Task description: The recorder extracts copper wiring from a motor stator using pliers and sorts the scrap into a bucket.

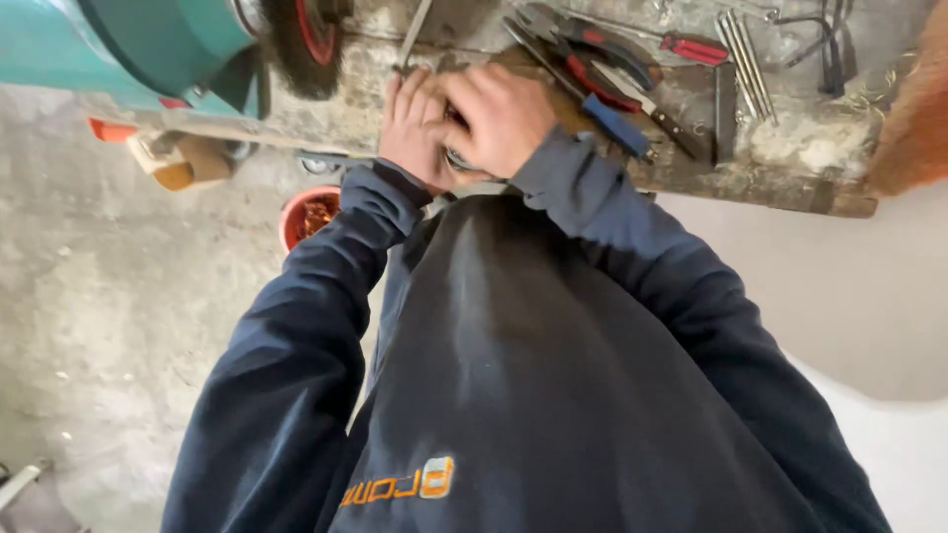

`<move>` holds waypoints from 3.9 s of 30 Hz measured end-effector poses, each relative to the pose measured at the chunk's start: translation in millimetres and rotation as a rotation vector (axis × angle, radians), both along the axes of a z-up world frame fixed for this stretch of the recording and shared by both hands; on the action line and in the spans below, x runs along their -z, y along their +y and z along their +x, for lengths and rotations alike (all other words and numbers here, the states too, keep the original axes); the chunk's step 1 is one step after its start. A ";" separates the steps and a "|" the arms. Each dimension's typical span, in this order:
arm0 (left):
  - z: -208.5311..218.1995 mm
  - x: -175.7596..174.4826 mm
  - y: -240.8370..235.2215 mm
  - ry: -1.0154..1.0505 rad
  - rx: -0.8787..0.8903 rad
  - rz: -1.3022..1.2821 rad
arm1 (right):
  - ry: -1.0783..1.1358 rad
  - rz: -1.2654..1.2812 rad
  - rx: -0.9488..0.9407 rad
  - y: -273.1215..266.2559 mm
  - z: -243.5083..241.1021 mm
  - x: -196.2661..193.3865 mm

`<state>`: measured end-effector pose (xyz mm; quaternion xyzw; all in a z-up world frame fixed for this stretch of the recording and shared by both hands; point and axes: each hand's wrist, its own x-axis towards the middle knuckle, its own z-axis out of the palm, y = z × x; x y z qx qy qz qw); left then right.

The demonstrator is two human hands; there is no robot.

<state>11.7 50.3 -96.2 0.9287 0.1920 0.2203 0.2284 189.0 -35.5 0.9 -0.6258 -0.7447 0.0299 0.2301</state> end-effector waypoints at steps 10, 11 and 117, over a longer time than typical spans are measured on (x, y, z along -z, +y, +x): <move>-24.7 -68.7 -32.4 -0.062 -0.139 -0.273 | 0.139 -0.084 0.411 -81.5 110.3 10.7; -23.8 -74.1 -30.8 -0.087 -0.121 -0.303 | 0.103 -0.090 0.397 -81.9 113.7 11.9; -2.0 -67.3 15.6 0.138 0.139 -0.165 | 0.064 0.296 0.390 -64.6 -37.3 76.3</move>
